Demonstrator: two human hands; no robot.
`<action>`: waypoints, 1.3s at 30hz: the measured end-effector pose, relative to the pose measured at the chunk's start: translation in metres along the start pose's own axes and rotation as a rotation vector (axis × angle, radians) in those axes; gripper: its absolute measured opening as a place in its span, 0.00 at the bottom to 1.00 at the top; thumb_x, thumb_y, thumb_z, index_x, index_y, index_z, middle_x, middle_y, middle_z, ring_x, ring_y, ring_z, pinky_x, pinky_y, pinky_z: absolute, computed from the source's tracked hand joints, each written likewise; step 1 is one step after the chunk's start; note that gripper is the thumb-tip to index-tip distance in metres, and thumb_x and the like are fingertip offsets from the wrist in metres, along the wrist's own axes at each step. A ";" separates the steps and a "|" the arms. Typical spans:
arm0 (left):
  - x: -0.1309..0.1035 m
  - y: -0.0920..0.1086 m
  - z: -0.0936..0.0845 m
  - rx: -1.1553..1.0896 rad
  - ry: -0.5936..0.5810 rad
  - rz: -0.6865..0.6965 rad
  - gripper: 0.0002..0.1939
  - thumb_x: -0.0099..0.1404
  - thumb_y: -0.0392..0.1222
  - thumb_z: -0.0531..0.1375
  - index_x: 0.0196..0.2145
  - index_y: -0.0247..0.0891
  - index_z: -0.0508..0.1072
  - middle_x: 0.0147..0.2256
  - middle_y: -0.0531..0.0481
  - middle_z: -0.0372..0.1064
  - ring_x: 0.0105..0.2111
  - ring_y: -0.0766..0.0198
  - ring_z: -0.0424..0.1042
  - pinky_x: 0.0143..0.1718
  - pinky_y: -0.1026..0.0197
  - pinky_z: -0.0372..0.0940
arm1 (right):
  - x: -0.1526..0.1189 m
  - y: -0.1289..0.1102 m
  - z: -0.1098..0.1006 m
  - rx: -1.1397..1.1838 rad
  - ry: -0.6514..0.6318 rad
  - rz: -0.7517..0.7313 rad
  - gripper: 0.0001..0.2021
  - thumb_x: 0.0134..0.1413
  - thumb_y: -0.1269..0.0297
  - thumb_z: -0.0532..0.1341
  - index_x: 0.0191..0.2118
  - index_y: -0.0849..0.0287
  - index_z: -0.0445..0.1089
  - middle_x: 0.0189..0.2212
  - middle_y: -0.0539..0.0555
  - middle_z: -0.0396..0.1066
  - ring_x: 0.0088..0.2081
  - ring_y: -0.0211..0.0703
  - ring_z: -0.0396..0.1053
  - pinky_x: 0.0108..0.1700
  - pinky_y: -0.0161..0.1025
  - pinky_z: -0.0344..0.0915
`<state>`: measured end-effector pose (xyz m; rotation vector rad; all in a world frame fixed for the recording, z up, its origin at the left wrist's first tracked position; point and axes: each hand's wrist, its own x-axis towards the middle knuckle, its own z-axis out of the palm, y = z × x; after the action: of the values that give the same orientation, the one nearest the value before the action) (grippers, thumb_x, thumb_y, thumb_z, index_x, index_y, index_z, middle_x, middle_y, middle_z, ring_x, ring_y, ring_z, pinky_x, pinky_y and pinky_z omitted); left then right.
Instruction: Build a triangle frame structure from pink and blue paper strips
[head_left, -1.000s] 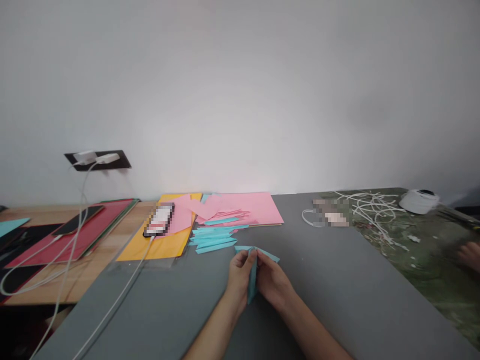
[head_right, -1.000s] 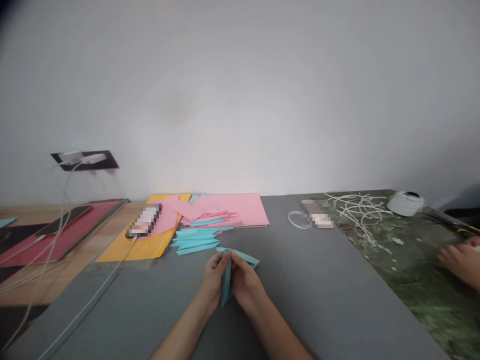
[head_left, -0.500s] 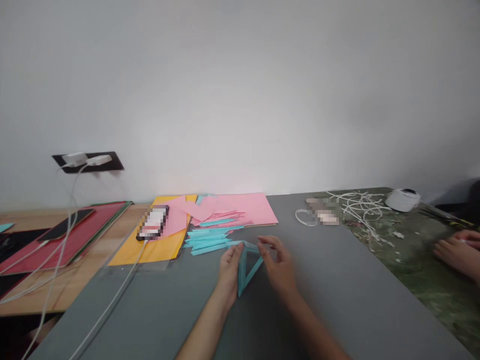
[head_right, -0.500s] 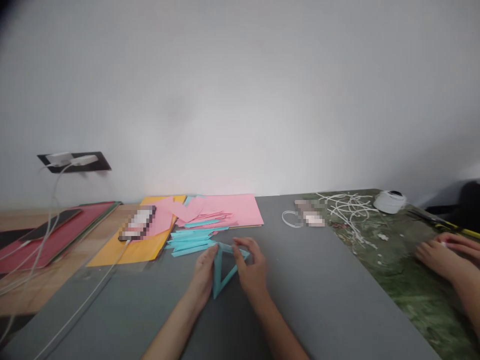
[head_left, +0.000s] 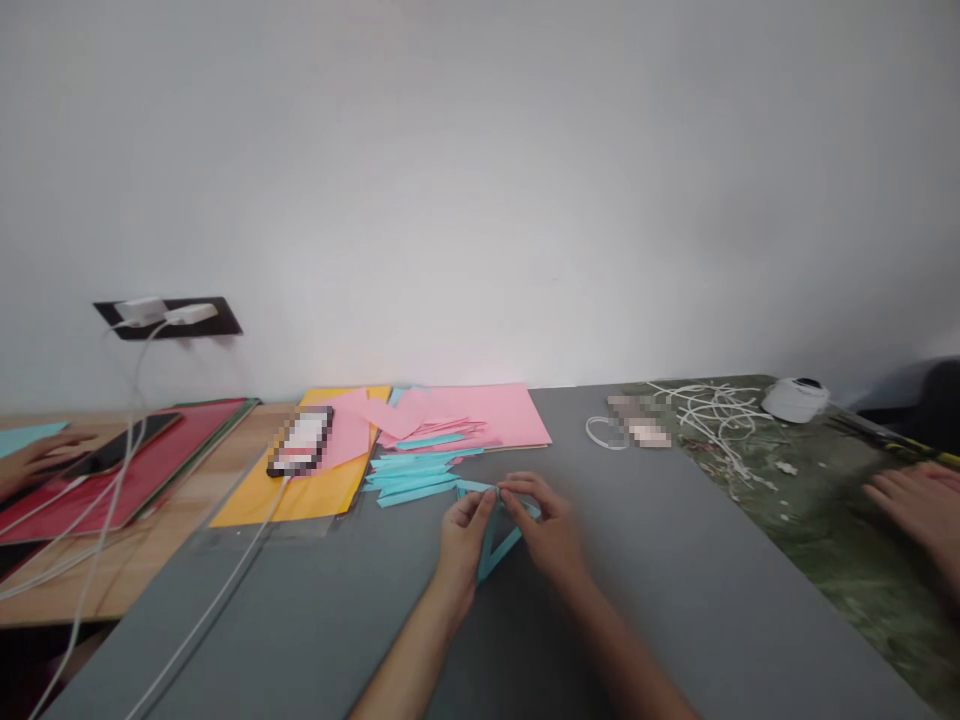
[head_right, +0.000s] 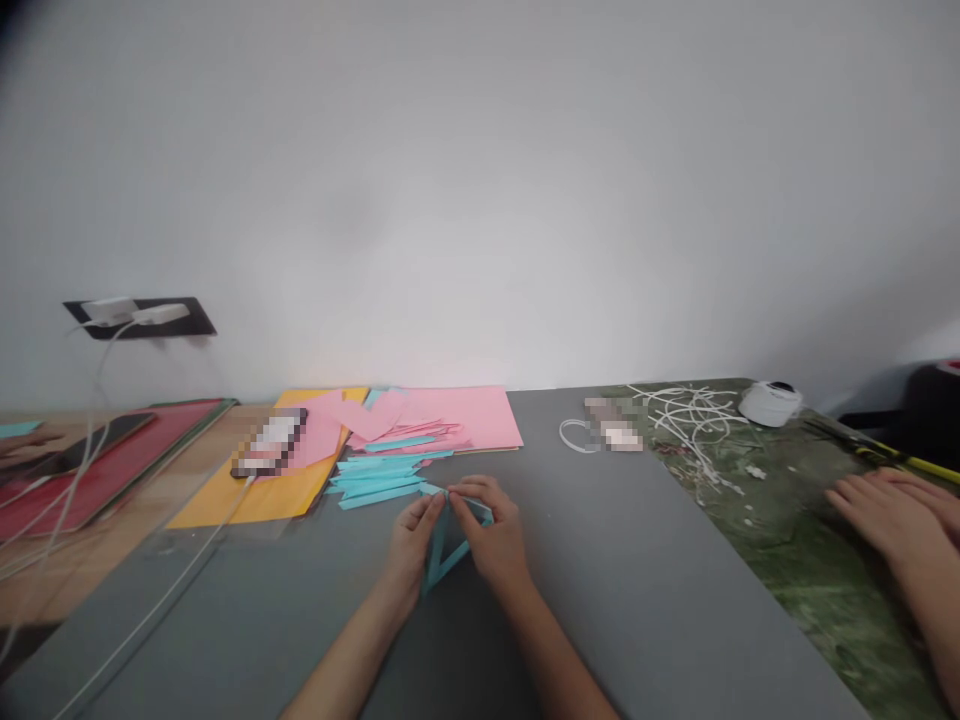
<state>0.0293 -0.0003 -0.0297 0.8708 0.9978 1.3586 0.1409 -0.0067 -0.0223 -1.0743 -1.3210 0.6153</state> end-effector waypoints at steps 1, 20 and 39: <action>0.000 -0.001 0.000 0.000 -0.004 0.001 0.16 0.44 0.50 0.66 0.24 0.34 0.75 0.24 0.50 0.71 0.26 0.66 0.66 0.32 0.64 0.61 | 0.000 0.000 0.000 0.020 -0.004 0.002 0.07 0.48 0.60 0.61 0.31 0.55 0.74 0.35 0.55 0.72 0.39 0.44 0.70 0.43 0.42 0.66; -0.005 0.008 -0.006 0.579 0.047 0.608 0.10 0.54 0.43 0.61 0.35 0.41 0.77 0.37 0.45 0.73 0.40 0.58 0.71 0.45 0.53 0.64 | 0.002 0.004 0.001 0.074 0.005 0.046 0.07 0.47 0.60 0.61 0.29 0.57 0.73 0.31 0.53 0.72 0.36 0.43 0.69 0.41 0.41 0.65; -0.009 0.008 -0.006 0.576 0.062 0.658 0.07 0.54 0.41 0.61 0.33 0.44 0.77 0.37 0.48 0.75 0.38 0.59 0.74 0.45 0.52 0.66 | 0.000 0.002 0.001 0.027 0.022 -0.022 0.05 0.48 0.63 0.61 0.30 0.55 0.74 0.30 0.53 0.72 0.35 0.42 0.70 0.40 0.41 0.66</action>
<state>0.0213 -0.0094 -0.0238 1.7064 1.2361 1.6670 0.1398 -0.0060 -0.0240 -1.0405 -1.3006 0.6021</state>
